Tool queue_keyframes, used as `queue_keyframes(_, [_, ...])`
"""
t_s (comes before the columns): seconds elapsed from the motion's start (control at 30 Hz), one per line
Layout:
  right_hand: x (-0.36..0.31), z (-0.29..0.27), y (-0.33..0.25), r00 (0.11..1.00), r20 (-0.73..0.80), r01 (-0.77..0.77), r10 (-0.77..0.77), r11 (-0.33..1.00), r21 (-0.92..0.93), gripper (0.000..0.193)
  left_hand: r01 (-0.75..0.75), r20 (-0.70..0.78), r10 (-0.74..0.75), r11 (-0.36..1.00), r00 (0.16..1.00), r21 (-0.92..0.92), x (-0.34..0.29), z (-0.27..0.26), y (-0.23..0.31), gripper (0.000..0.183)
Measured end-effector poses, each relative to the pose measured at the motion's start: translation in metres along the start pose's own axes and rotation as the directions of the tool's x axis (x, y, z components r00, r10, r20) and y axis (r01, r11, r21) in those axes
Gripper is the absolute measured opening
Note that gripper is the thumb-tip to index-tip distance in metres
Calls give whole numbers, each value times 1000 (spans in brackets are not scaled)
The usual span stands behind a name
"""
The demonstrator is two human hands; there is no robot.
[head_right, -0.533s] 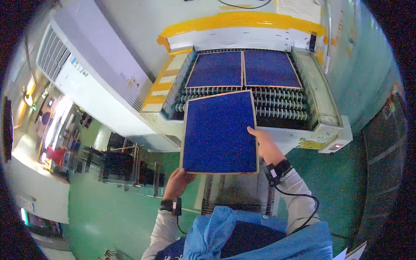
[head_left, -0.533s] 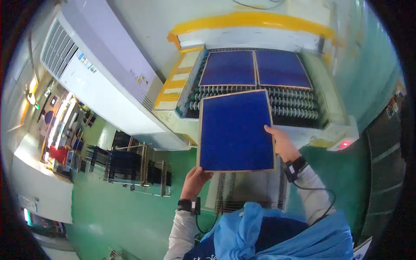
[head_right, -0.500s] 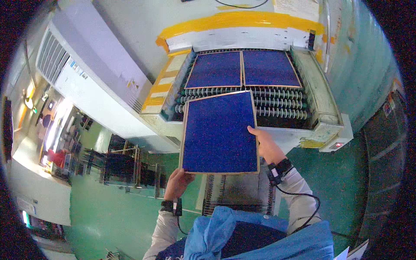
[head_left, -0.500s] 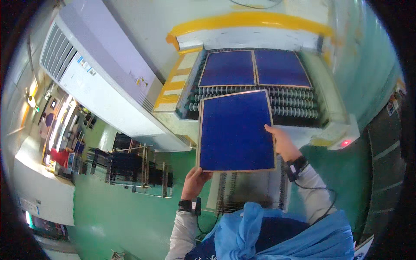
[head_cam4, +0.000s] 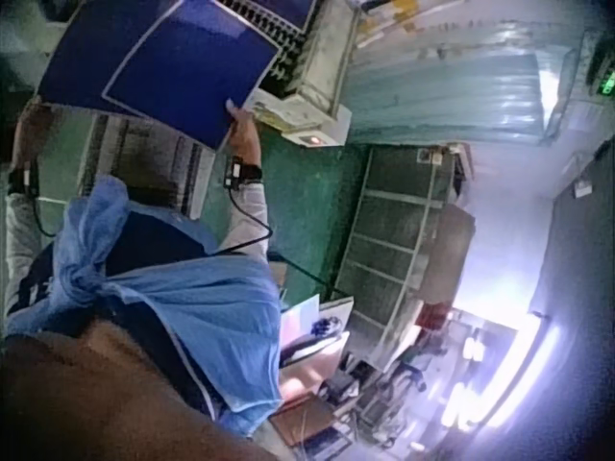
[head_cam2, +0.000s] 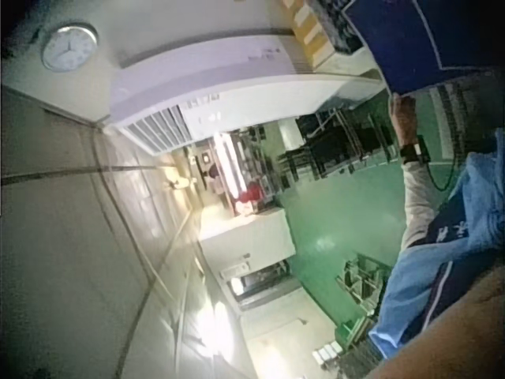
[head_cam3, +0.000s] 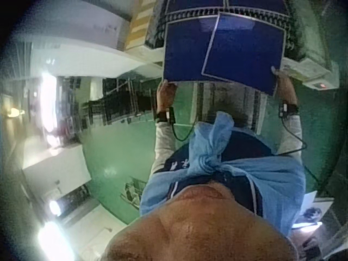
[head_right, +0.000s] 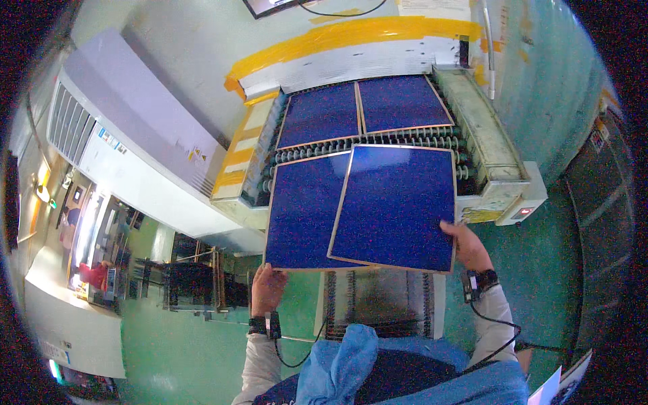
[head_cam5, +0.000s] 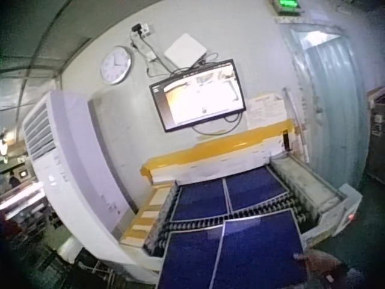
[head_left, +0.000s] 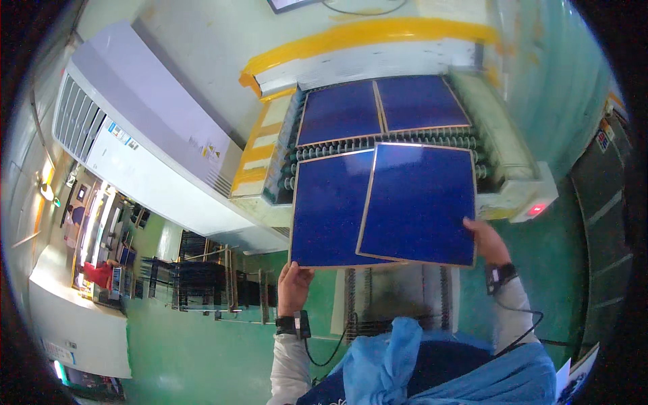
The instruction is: The recorder moves industrial racks and loads blue metal/glass plates onto the conveyor belt of a processing machine.
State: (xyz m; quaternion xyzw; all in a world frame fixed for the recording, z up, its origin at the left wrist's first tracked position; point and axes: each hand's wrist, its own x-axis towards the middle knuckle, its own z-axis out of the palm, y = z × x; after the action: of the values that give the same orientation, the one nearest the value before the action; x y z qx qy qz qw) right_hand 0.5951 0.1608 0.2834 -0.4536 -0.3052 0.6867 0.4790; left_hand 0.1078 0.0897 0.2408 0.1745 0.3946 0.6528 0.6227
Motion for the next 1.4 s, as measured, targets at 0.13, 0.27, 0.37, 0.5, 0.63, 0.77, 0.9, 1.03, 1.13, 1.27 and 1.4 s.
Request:
queue_keyframes(0.13, [-21,-13,20,976,118,-183,182,983,-6,51,2,37,-3,1000,999,23,17,-3,0,12])
queue_keyframes(0.27, [-32,-21,17,993,45,-110,109,994,15,51,-20,3,20,1000,1000,16,31,-2,4,12])
queue_keyframes(0.37, [-34,-37,15,1000,-24,18,-18,1000,19,47,-18,-17,18,999,1000,-31,35,0,9,11])
queue_keyframes(0.5, [-12,-66,28,957,-138,255,-255,967,-21,43,18,64,-15,998,998,-60,44,2,18,10])
queue_keyframes(0.63, [-10,-79,52,967,-98,253,-234,911,326,36,49,41,-48,999,998,-11,53,4,15,11])
queue_keyframes(0.77, [-9,-61,61,993,-86,118,-86,859,497,26,33,-5,-33,999,999,11,66,3,7,13])
queue_keyframes(0.9, [-5,-48,46,974,-161,208,-161,916,342,24,34,103,-30,999,994,-30,84,-6,11,16])
queue_keyframes(1.03, [1,-47,35,972,-204,186,-115,907,378,24,25,49,-24,999,998,-27,89,-14,16,17])
queue_keyframes(1.13, [7,-47,33,962,-242,207,-124,910,360,25,-5,60,5,1000,998,4,89,-14,17,15])
queue_keyframes(1.27, [12,-50,32,963,-238,215,-129,898,384,24,0,59,0,1000,998,3,92,-11,18,14])
queue_keyframes(1.4, [15,-54,29,964,-221,233,-150,877,421,22,15,46,-14,1000,999,-24,94,-8,19,12])
